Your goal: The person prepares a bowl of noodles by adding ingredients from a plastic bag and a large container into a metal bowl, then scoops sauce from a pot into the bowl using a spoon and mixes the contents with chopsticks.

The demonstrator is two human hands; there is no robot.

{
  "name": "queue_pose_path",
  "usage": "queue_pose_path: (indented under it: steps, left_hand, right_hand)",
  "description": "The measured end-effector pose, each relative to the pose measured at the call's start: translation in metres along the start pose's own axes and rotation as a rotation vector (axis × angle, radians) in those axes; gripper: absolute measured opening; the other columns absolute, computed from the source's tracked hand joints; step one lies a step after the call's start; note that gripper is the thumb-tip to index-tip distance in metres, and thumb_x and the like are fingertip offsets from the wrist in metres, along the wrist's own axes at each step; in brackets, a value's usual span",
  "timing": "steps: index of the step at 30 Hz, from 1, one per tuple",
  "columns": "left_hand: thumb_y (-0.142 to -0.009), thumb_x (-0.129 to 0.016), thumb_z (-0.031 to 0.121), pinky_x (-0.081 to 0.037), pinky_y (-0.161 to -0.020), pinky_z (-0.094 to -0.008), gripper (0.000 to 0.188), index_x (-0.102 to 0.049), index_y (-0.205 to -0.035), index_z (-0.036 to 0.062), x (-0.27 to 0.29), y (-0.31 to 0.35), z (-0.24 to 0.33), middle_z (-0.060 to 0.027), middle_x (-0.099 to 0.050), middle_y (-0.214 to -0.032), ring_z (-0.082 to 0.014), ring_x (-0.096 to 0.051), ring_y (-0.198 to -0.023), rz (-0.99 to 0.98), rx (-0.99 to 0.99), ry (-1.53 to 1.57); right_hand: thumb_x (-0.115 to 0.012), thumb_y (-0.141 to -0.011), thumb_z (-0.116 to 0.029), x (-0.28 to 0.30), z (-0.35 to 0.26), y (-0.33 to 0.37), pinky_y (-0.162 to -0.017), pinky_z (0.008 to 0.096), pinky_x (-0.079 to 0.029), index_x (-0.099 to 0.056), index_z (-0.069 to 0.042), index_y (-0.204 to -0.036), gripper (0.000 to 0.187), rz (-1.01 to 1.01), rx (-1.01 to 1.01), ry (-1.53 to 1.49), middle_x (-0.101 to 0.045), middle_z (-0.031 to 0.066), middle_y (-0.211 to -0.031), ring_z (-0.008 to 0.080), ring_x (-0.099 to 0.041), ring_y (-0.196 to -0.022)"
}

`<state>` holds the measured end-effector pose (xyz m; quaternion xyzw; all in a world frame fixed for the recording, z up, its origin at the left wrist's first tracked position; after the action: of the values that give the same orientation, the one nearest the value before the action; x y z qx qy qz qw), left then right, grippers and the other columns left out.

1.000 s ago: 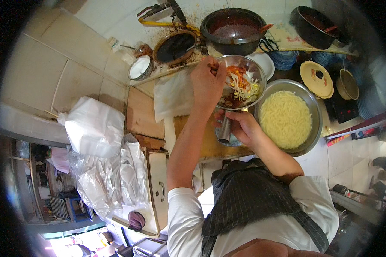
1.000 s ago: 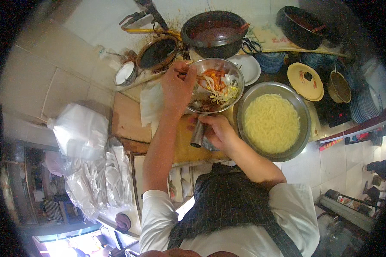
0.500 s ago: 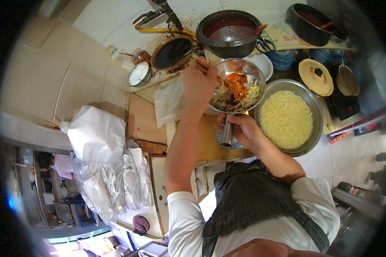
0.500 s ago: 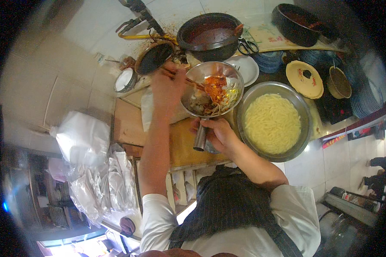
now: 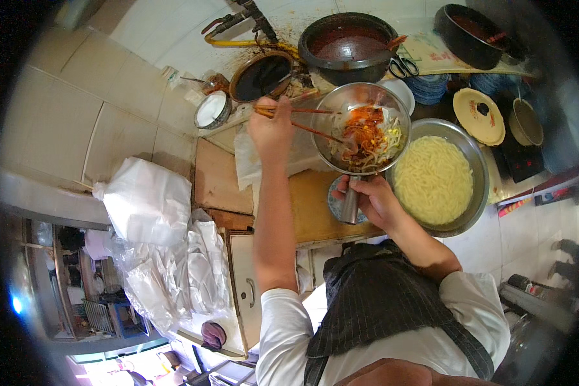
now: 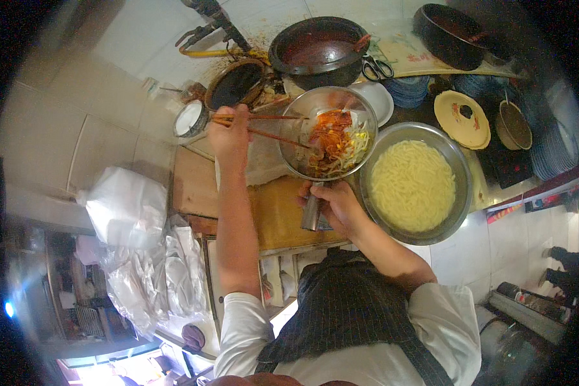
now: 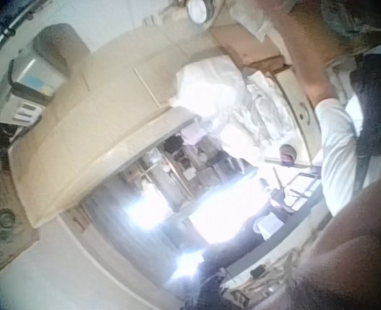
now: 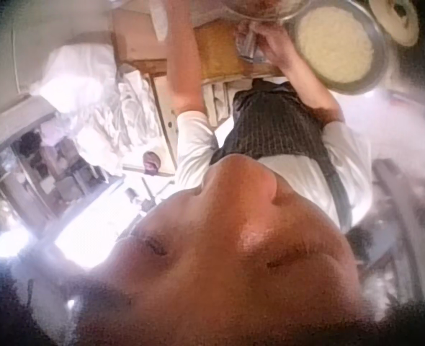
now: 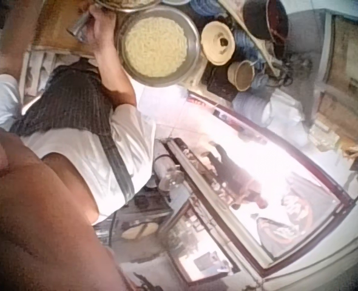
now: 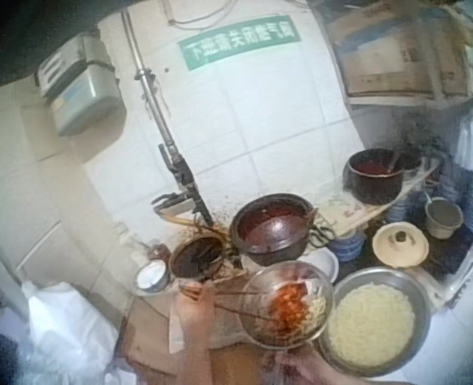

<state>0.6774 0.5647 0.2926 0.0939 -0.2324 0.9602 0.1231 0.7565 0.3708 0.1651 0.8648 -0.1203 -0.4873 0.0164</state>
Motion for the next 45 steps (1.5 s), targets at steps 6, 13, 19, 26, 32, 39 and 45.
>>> queue_pose_path:
  steps: [6, 13, 19, 26, 32, 39, 45]
  left_hand:
    - [-0.085, -0.059, 0.007, -0.036, -0.039, -0.0261, 0.021, -0.045, -0.07, 0.0054, -0.005, 0.024, -0.041, -0.0038, -0.049, -0.059, -0.0109, -0.044, -0.044, 0.093, 0.231, 0.29]
    - [-0.083, -0.057, 0.005, -0.035, -0.04, -0.0231, 0.024, -0.037, -0.07, 0.0094, -0.017, 0.062, -0.101, -0.0038, -0.049, -0.061, -0.0096, -0.046, -0.049, 0.401, 0.604, 0.686]
    - [-0.083, -0.06, 0.006, -0.037, -0.042, -0.0207, 0.024, -0.038, -0.073, 0.0095, -0.029, 0.042, -0.114, -0.0038, -0.049, -0.063, -0.0102, -0.046, -0.049, 0.382, 0.49, 0.906]
    - [-0.085, -0.057, 0.005, -0.04, -0.044, -0.0221, 0.02, -0.041, -0.075, 0.0084, -0.054, 0.005, -0.084, -0.0042, -0.05, -0.066, -0.0119, -0.047, -0.05, 0.458, 0.471, 0.999]
    - [-0.085, -0.058, 0.005, -0.041, -0.045, -0.0238, 0.015, -0.044, -0.08, 0.006, -0.035, 0.003, -0.099, -0.0051, -0.051, -0.066, -0.0122, -0.048, -0.051, 0.535, 0.398, 0.918]
    - [-0.084, -0.058, 0.004, -0.039, -0.045, -0.0216, 0.014, -0.046, -0.078, 0.0054, 0.041, 0.023, -0.1, -0.0069, -0.053, -0.069, -0.0105, -0.046, -0.05, 0.528, 0.15, 0.845]
    - [-0.085, -0.059, 0.004, -0.04, -0.044, -0.0197, 0.018, -0.045, -0.075, 0.0054, 0.102, 0.126, -0.042, -0.0072, -0.057, -0.069, -0.0092, -0.05, -0.052, 0.368, 0.247, 0.268]
  right_hand:
    - [-0.055, -0.081, 0.003, 0.01, 0.001, -0.002, -0.081, 0.0429, -0.052, -0.049, 0.001, -0.103, 0.023, 0.051, 0.034, -0.032, -0.057, 0.0086, -0.091, 0.0229, -0.058, -0.085]
    - [-0.053, -0.083, 0.0, 0.011, -0.008, 0.001, -0.086, 0.0449, -0.05, -0.049, 0.002, -0.106, 0.023, 0.045, 0.059, -0.027, -0.058, 0.0092, -0.093, 0.0205, -0.058, -0.086]
    - [-0.051, -0.081, 0.004, 0.001, -0.023, 0.002, -0.08, 0.0437, -0.052, -0.05, 0.004, -0.1, 0.019, 0.056, 0.08, -0.059, -0.057, 0.0106, -0.09, 0.0234, -0.058, -0.083]
    - [-0.051, -0.084, 0.0, -0.006, -0.04, -0.001, -0.087, 0.0433, -0.051, -0.049, 0.003, -0.104, 0.021, 0.053, 0.08, -0.072, -0.057, 0.0117, -0.093, 0.0217, -0.057, -0.085]
    - [-0.051, -0.084, 0.0, -0.008, -0.045, -0.007, -0.086, 0.0422, -0.051, -0.049, 0.004, -0.105, 0.021, 0.005, 0.06, -0.031, -0.057, 0.0112, -0.093, 0.0215, -0.057, -0.085]
    - [-0.058, -0.081, -0.006, -0.01, -0.022, -0.015, -0.081, 0.0372, -0.051, -0.054, 0.002, -0.098, 0.019, -0.081, -0.084, -0.009, -0.058, 0.0095, -0.088, 0.0231, -0.059, -0.083]
    - [-0.062, -0.078, -0.007, 0.018, 0.039, -0.007, -0.08, 0.0391, -0.051, -0.055, 0.0, -0.099, 0.023, -0.137, -0.421, -0.016, -0.059, 0.0096, -0.088, 0.0241, -0.06, -0.086]
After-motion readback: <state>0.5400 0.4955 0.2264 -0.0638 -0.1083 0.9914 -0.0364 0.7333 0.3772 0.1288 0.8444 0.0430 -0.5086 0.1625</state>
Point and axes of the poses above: each hand's wrist, its own y-axis away from the middle knuckle, its own x-axis out of the back of the hand, z = x × y, the point moved 7 cm from there along -y, towards the middle knuckle
